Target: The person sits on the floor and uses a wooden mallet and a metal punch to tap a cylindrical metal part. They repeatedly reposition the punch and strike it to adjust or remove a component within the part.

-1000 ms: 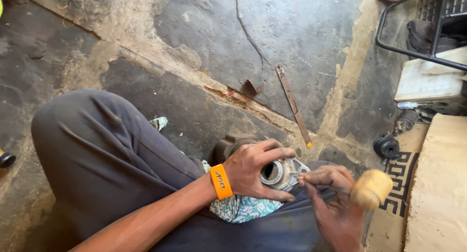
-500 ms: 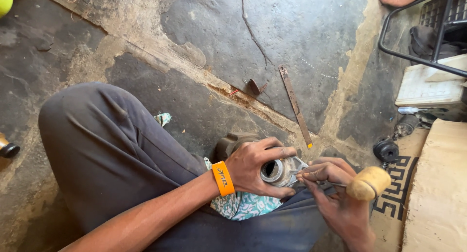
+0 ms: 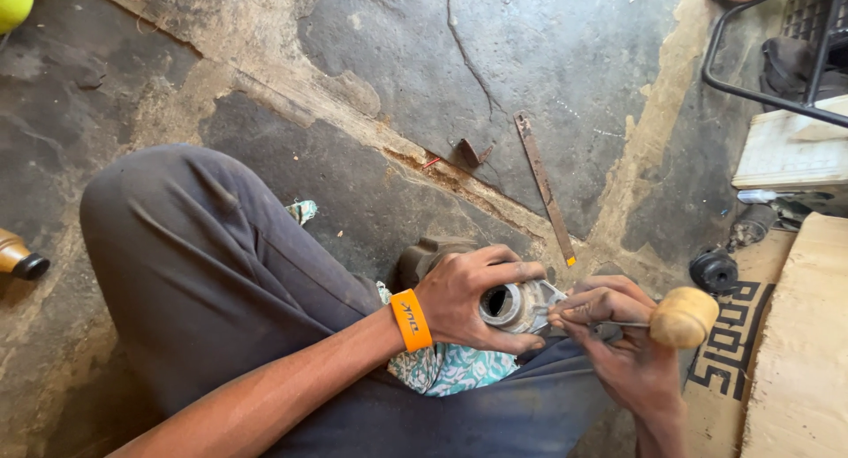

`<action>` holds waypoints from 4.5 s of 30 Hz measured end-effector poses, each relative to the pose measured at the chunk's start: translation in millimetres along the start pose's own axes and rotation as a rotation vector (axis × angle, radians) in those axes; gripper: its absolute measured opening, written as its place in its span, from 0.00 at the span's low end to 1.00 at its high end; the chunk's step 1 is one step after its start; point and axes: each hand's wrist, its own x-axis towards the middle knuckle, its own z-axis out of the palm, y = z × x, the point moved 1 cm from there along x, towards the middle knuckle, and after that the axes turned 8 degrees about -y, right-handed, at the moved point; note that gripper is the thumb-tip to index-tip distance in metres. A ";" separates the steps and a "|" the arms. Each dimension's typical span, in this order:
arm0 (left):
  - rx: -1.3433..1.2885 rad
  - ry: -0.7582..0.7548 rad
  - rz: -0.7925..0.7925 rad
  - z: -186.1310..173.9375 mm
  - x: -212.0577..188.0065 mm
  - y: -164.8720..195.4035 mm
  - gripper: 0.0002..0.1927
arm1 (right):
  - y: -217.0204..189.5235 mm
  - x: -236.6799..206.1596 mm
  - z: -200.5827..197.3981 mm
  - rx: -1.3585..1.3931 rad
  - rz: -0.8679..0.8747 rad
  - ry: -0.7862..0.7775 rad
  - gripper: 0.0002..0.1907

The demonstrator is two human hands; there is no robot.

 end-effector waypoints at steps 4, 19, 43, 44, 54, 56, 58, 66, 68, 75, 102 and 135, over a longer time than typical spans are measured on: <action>0.016 0.007 0.007 0.5 0.3 0.0 0.39 | 0.1 1.0 -3.5 -0.080 -0.066 -0.032 0.09; 0.006 0.008 -0.002 -0.7 -0.2 1.0 0.38 | -10.1 5.5 -5.0 -0.119 -0.028 -0.071 0.09; 0.010 -0.013 0.000 1.8 -2.4 -4.1 0.38 | 4.3 -3.2 5.6 -0.066 -0.081 0.039 0.10; 0.009 -0.010 0.001 2.0 -2.5 -3.7 0.38 | 3.6 -3.0 5.5 -0.046 -0.078 0.031 0.10; 0.003 -0.007 -0.002 0.5 -2.9 -2.7 0.38 | 2.3 1.4 0.4 -0.061 -0.087 -0.028 0.10; 0.011 -0.010 -0.011 0.9 -3.0 -2.1 0.38 | 5.6 -0.3 -1.9 -0.023 -0.104 -0.103 0.10; 0.027 -0.010 -0.009 -0.1 -2.0 -2.6 0.38 | 12.0 0.2 -2.6 0.077 -0.048 -0.130 0.10; 0.013 0.001 -0.006 -0.2 -2.6 -0.3 0.38 | 17.3 -8.6 7.5 0.043 -0.033 0.064 0.09; 0.020 -0.003 -0.010 -0.6 -2.7 -0.1 0.37 | 15.5 -8.0 8.2 0.028 -0.058 -0.014 0.10; 0.020 -0.043 -0.031 -2.1 -0.7 0.7 0.40 | 17.1 -5.0 7.9 0.009 -0.068 0.054 0.10; 0.030 -0.055 -0.008 -0.2 -0.4 -2.8 0.40 | 19.4 -4.1 1.6 0.073 0.027 -0.108 0.10; -0.018 -0.064 -0.042 -5.4 -0.7 2.6 0.38 | 7.9 -19.4 33.7 -0.016 -0.053 0.228 0.09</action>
